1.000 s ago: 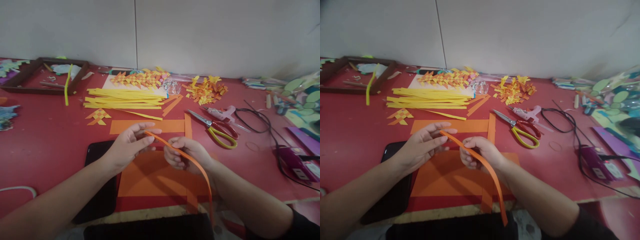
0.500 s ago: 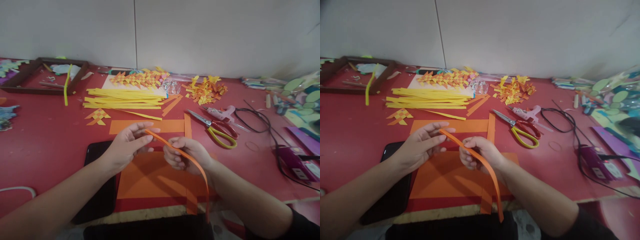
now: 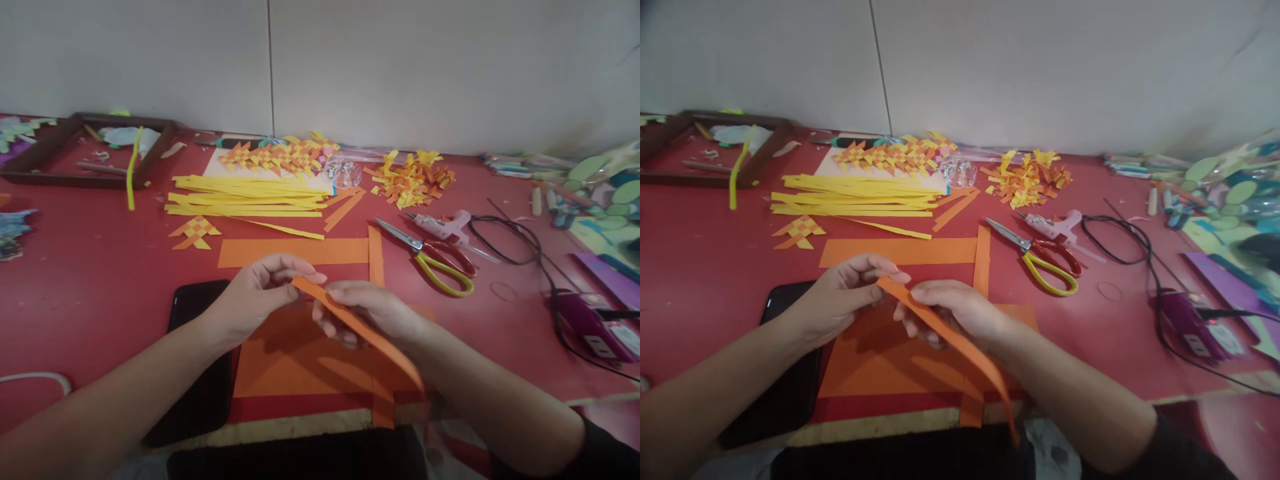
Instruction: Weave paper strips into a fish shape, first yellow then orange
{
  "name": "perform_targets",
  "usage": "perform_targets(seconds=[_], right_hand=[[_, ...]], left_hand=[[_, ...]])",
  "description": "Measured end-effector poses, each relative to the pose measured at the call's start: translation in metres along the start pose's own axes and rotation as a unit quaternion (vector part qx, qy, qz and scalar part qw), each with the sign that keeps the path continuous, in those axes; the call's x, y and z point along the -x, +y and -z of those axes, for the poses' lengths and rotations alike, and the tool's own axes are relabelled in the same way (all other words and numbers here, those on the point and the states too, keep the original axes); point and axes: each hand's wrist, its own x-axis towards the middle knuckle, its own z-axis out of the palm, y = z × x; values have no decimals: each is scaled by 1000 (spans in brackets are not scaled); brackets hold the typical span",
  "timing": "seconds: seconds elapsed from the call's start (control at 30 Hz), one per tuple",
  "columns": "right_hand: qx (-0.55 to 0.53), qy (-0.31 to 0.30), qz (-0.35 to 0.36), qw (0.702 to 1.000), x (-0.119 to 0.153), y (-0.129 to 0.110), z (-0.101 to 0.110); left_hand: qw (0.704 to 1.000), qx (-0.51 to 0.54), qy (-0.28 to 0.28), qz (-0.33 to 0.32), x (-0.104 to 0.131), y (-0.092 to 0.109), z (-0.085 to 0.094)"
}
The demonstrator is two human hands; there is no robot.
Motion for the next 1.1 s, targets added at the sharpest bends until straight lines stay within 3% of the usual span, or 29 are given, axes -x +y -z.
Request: perform_targets(seconds=[0.1, 0.27, 0.37, 0.53, 0.73, 0.97, 1.1], right_hand=[[-12, 5, 21, 1000, 0, 3, -1], [20, 53, -1, 998, -1, 5, 1], [47, 58, 11, 997, -2, 5, 1], [42, 87, 33, 995, -3, 6, 0], [60, 78, 20, 995, -3, 6, -3], [77, 120, 68, 987, -3, 6, -3], [93, 129, 89, 983, -2, 4, -4]], left_hand=[[1000, -6, -20, -5, 0, 1, 0], [999, 26, -33, 16, 2, 6, -6], [1000, 15, -8, 16, 2, 7, -9], [994, 71, 24, 84, 0, 6, -9], [993, 29, -9, 114, 0, 5, -7], [987, -39, -68, 142, 2, 5, -7], [988, -40, -66, 134, 2, 7, -9]])
